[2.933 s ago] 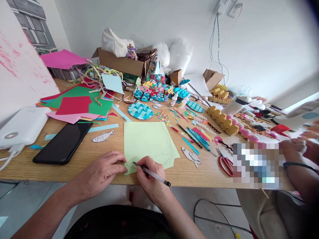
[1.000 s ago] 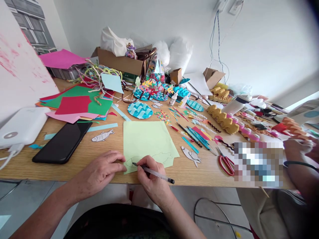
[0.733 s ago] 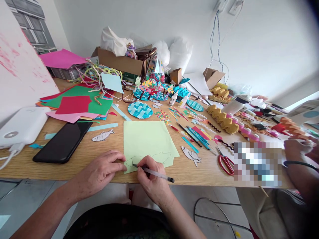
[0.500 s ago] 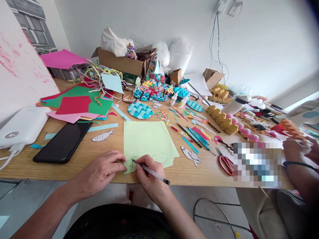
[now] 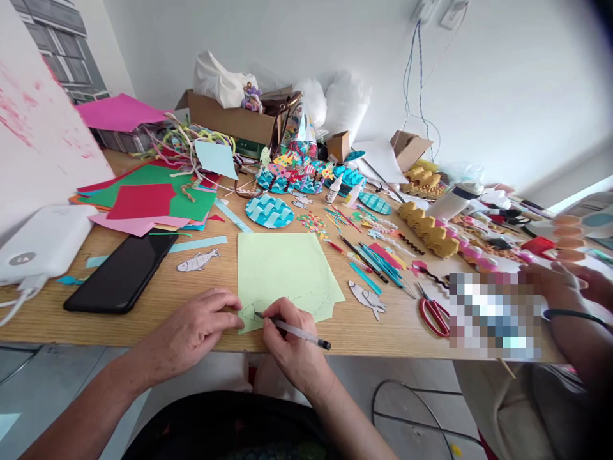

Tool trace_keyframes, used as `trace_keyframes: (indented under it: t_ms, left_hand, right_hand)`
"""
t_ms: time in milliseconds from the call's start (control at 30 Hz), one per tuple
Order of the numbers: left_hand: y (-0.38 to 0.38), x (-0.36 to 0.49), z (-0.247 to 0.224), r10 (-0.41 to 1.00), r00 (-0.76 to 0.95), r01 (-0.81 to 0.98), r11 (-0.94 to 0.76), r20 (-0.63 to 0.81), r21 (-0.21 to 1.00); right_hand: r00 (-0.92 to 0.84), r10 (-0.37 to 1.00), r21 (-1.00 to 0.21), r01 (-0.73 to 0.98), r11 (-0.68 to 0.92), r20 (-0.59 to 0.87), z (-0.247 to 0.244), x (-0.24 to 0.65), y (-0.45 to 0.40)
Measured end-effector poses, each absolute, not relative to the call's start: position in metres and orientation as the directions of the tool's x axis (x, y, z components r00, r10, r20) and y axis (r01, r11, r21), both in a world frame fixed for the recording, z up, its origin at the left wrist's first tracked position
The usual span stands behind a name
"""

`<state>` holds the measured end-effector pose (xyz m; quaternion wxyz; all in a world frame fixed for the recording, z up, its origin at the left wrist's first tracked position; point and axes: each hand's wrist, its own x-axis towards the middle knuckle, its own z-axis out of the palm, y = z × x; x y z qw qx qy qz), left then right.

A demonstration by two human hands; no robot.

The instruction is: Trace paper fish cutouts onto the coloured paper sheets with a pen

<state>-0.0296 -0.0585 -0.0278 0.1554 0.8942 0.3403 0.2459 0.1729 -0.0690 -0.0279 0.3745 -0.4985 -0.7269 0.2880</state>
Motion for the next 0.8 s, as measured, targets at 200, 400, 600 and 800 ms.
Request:
trace_keyframes:
  t_ms: [200, 400, 600, 800]
  left_hand:
    - [-0.0601, -0.0298, -0.0259, 0.688, 0.646, 0.534, -0.716, 0.33, 0.449]
    - [-0.0605, -0.03, -0.0251, 0.69, 0.647, 0.535, -0.714, 0.324, 0.452]
    - [-0.0595, -0.0293, -0.0256, 0.685, 0.648, 0.533, -0.72, 0.331, 0.445]
    - [-0.0599, -0.0302, -0.0264, 0.691, 0.648, 0.537, -0.713, 0.321, 0.451]
  right_hand:
    - [-0.251, 0.936, -0.805, 0.486, 0.341, 0.246, -0.0261, 0.1749, -0.069]
    - [-0.226, 0.94, -0.799, 0.497, 0.338, 0.257, -0.0269, 0.1761, -0.0695]
    - [-0.25, 0.935, -0.805, 0.482, 0.347, 0.253, -0.027, 0.1749, -0.0698]
    - [-0.227, 0.94, -0.804, 0.489, 0.338, 0.256, -0.0264, 0.176, -0.0705]
